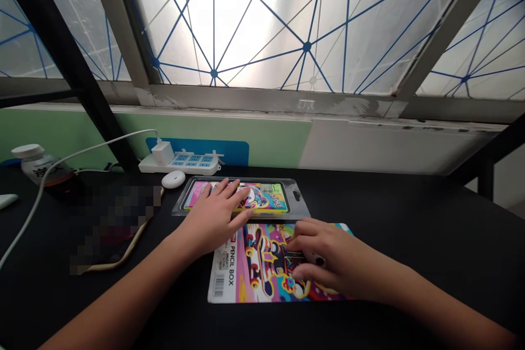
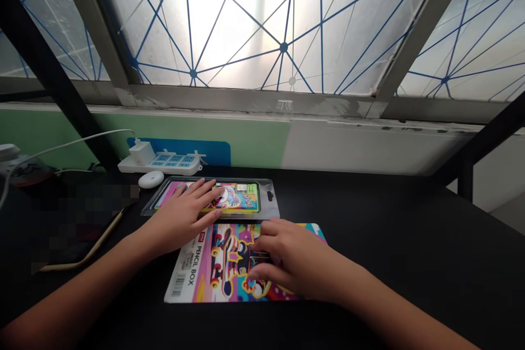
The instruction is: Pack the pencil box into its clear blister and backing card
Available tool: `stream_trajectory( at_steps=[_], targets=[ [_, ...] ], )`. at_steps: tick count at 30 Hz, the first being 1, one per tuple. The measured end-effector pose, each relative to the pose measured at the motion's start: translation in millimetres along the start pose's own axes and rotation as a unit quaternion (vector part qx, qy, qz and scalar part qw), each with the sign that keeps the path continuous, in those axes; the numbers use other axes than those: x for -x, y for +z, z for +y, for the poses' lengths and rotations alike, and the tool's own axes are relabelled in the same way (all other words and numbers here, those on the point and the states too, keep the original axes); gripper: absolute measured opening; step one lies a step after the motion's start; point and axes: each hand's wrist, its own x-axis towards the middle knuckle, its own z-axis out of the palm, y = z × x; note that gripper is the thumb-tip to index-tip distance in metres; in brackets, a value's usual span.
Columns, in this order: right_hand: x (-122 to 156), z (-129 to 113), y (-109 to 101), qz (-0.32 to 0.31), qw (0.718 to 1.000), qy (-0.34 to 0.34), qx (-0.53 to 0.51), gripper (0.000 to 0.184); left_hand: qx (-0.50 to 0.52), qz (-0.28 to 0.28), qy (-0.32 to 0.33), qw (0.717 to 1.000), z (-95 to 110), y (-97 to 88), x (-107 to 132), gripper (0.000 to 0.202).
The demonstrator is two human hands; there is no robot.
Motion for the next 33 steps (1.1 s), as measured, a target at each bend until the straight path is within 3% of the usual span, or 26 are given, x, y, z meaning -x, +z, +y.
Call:
stream_trajectory(
  at_steps=[4,9,15,19,22,25,29,33],
  targets=[
    [-3.2,12.1,15.5,0.039,0.998,0.008,0.038,0.04,-0.02,-0.001,0.011,1.0,-0.9,-0.2,2.1,0.068],
    [-5.6,8.7,32.3,0.042,0.996,0.05,0.057,0.065,-0.022,0.003,0.012,1.0,-2.3,-1.7,2.2,0.074],
    [-8.7,-5.6,33.6,0.076,0.988,0.115,0.066,0.029,0.006,0.007,-0.003,1.0,-2.3,-2.8,-2.1,0.065],
    [-9.1,-11.3,35.2,0.102,0.986,0.12,0.063,0.023,0.022,0.018,-0.005,1.0,-7.7,-2.4,-5.2,0.054],
    [-5.1,-10.8,24.6,0.096,0.983,0.152,0.033,0.027,0.037,0.028,-0.003,0.999,-13.6,-5.2,-7.3,0.049],
    [2.0,6.7,0.6,0.071,0.977,0.201,-0.004,0.034,0.067,0.051,0.023,0.996,-16.7,-11.3,-8.3,0.042],
    [12.3,60.0,-31.6,-0.019,0.962,0.263,-0.07,0.045,0.077,0.072,0.058,0.993,-12.6,-18.1,-6.6,0.035],
    [16.9,95.5,-40.7,-0.039,0.953,0.285,-0.091,0.047,0.05,0.059,0.063,0.995,-4.4,-20.2,-2.0,0.039]
  ],
)
